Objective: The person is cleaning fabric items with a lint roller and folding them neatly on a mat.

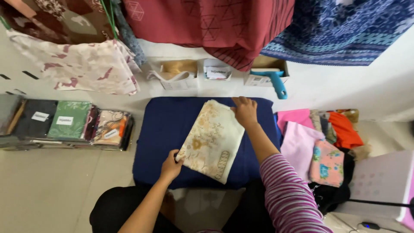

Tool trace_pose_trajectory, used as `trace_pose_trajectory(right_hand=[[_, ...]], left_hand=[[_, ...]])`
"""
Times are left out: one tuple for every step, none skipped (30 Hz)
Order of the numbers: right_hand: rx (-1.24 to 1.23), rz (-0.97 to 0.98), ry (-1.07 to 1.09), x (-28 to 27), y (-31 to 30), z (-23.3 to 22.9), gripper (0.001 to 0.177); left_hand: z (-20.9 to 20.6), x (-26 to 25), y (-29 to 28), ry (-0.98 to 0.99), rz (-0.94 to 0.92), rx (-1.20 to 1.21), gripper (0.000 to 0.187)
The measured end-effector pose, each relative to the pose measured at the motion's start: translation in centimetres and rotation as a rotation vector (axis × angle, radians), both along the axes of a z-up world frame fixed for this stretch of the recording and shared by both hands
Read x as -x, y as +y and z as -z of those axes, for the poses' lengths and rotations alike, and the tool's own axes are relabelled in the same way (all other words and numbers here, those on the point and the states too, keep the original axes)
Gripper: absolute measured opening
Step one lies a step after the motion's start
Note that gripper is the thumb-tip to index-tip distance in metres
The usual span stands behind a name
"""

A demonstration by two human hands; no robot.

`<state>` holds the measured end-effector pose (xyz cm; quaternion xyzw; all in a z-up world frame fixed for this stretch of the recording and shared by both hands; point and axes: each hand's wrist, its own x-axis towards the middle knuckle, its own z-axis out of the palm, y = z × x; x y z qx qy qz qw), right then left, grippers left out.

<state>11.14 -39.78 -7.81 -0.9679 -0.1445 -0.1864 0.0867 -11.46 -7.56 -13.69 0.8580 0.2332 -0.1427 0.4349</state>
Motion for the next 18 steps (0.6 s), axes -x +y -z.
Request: trace_pose_trajectory(right_hand=[[-0.003,0.0,0.005,0.5,1.0,0.5,0.049],[0.022,-0.009,0.008,1.2,1.7,1.0,0.048],[0.047,-0.018,0.012,1.9,2.3,1.5,0.047],[0.048,-0.006,0.013,3.0,2.6,2.2,0.047],[0.121,-0.05,0.088,4.1,3.0,2.8,0.048],[0.193,-0.09,0.162,5.0,3.3,3.3,0.049],[0.193,-0.076,0.162,7.5,3.8,1.8,0.049],[0.135,-0.184,0.27,10.1,4.3,0.5,0.052],[0.075,-0.292,0.376,12.7,5.0,-0.8,0.055],[0.075,-0.281,0.382,15.0,5.2,0.4,0.055],[0.065,-0.398,0.334,17.3,5.4,1.7,0.071],[0.055,-0.517,0.285,19.6,5.6,3.0,0.088],[0.057,-0.507,0.29,21.3,5.4,3.1,0.088],[0.062,-0.523,0.312,23.0,5.2,3.1,0.095],[0.066,-0.538,0.334,24.7,5.1,3.1,0.103],[0.07,-0.534,0.338,24.9,4.9,3.7,0.103],[0.09,-0.534,0.208,25.1,4.7,4.3,0.097],[0.113,-0.539,0.076,25.0,4.4,4.8,0.091]], left_hand=[[0.3,0.1,0.6,0.005,0.0,-0.003,0.055],[0.6,0.0,0.9,0.009,0.044,-0.07,0.051],[1.0,0.0,1.3,0.013,0.089,-0.136,0.047],[0.7,0.2,1.2,0.014,0.101,-0.135,0.047],[0.5,0.4,1.2,0.008,0.1,-0.124,0.047],[0.1,0.3,1.2,-0.001,0.102,-0.113,0.047],[-0.9,0.2,1.1,-0.003,0.116,-0.112,0.047],[-1.8,0.3,1.0,0.005,0.123,-0.128,0.044],[-2.6,0.4,0.9,0.012,0.129,-0.144,0.041],[-2.2,0.1,1.1,0.016,0.141,-0.14,0.041],[-1.8,-0.2,1.4,0.02,0.152,-0.167,0.043],[-1.3,-0.4,1.5,0.024,0.161,-0.193,0.045],[-1.0,-0.6,1.7,0.026,0.171,-0.188,0.045],[-0.7,-0.8,2.0,0.025,0.154,-0.178,0.047],[-0.5,-1.0,2.2,0.025,0.137,-0.168,0.049],[-0.7,-0.9,2.2,0.026,0.142,-0.162,0.049],[-0.9,-0.8,2.2,0.022,0.09,-0.088,0.048],[-1.1,-0.9,2.1,0.015,0.034,-0.013,0.047]])
